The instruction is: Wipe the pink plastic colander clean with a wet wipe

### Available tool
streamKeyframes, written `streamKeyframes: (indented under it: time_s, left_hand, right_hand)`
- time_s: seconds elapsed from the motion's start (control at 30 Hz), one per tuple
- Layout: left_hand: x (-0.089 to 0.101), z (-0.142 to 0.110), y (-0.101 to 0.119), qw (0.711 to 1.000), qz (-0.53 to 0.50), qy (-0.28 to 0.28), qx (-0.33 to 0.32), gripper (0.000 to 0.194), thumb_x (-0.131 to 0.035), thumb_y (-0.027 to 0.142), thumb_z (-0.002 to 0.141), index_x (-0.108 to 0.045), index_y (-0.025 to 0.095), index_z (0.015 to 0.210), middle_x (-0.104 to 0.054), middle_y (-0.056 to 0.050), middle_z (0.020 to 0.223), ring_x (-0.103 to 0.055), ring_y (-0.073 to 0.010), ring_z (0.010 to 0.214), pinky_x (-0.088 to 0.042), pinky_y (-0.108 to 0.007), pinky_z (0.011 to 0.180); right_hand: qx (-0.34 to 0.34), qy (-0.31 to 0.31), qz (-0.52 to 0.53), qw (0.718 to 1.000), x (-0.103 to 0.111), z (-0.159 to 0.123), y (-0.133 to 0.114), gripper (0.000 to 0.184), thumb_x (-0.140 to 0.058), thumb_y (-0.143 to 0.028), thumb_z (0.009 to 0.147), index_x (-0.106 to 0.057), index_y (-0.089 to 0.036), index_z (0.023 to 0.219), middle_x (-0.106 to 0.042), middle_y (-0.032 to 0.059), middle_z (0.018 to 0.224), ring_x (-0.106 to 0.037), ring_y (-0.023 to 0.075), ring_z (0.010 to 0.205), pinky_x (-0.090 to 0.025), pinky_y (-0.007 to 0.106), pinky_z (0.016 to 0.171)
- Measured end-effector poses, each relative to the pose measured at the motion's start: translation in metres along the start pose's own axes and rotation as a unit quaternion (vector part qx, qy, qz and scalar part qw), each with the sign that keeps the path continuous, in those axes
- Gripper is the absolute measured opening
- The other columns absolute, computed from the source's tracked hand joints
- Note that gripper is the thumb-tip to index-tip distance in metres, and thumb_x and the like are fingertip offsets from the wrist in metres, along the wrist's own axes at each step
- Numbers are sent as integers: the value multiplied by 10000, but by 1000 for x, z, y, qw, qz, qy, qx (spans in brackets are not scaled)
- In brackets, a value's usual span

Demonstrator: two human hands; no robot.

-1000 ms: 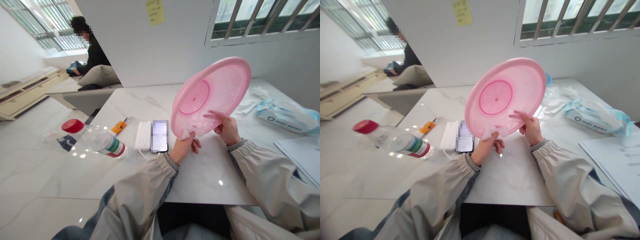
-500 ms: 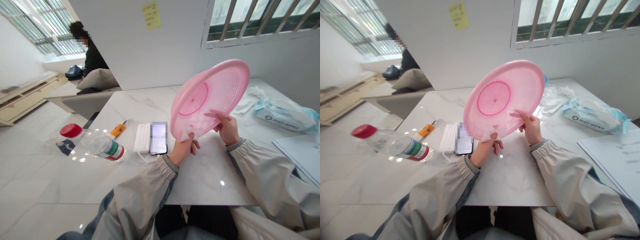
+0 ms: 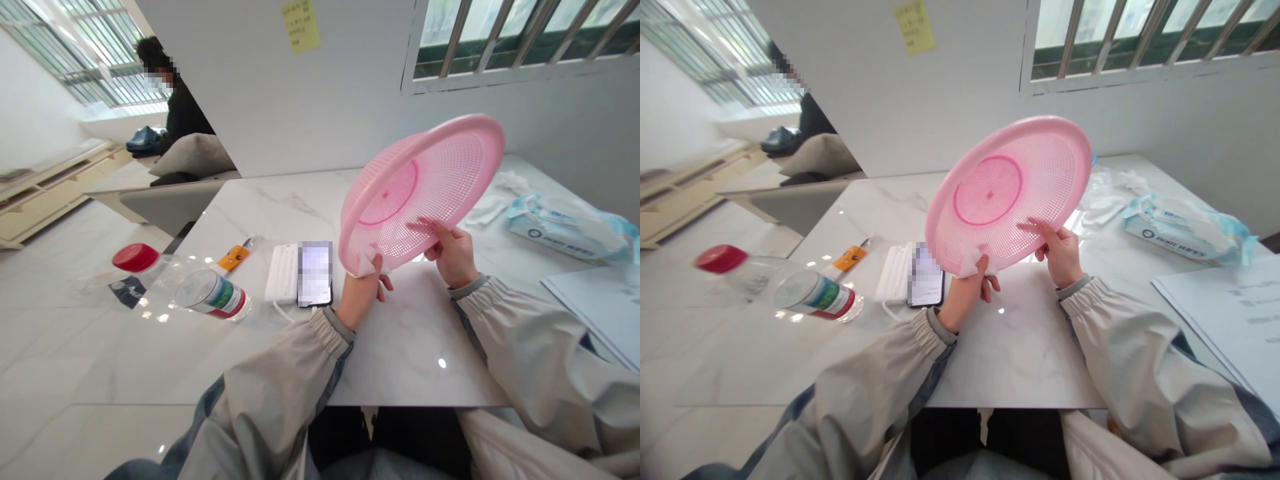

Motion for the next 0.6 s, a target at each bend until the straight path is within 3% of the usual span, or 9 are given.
streamKeyframes:
  time_s: [0.13, 0.3, 0.37, 0.5, 0.6]
  left_hand:
    - [6, -1, 9, 999, 21, 21, -34, 655, -547, 809, 948, -644, 192, 751, -662, -18, 599, -505, -97, 421, -405, -262, 507]
    - [11, 2, 13, 995, 21, 42, -89, 646, -605, 754, 960, -635, 183, 659, -577, -15, 542, -543, -118, 514, -446, -272, 583]
    - [11, 5, 11, 993, -7, 48, -106, 558, -684, 709, 930, -683, 172, 781, -632, -23, 641, -563, -126, 569, -464, -274, 587]
    - [18, 8, 9, 986, -30, 89, -134, 506, -819, 585, 867, -721, 165, 1132, -761, -113, 1062, -672, -174, 813, -542, -287, 650]
    - [22, 8, 9, 983, -43, 110, -140, 508, -829, 539, 878, -729, 159, 1199, -762, -154, 1214, -719, -218, 978, -607, -324, 756]
  right_hand:
    - [19, 21, 18, 999, 3, 0, -4, 350, -737, -510, 953, -850, -215, 1103, -850, 114, 1043, -407, 74, 444, -306, 276, 424]
    - [39, 59, 28, 997, 11, 3, -6, 343, -734, -510, 949, -838, -201, 1055, -849, 117, 1000, -384, 71, 424, -278, 281, 406]
    - [46, 76, 26, 996, 14, 4, -7, 341, -730, -513, 948, -831, -203, 1051, -849, 114, 1003, -396, 73, 424, -279, 282, 406]
    - [44, 90, 22, 995, 17, 4, -7, 340, -732, -516, 939, -829, -209, 1045, -849, 110, 998, -413, 75, 430, -289, 282, 408]
    - [45, 88, 29, 995, 16, 3, -7, 333, -743, -507, 934, -835, -207, 1046, -849, 113, 1002, -418, 74, 428, -296, 281, 405]
Point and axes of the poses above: each hand's wrist, its own z-axis towards the middle knuckle, its own x-axis out of the back of the hand, y = z × x, the point moved 9 cm from there along z, towards the middle knuckle
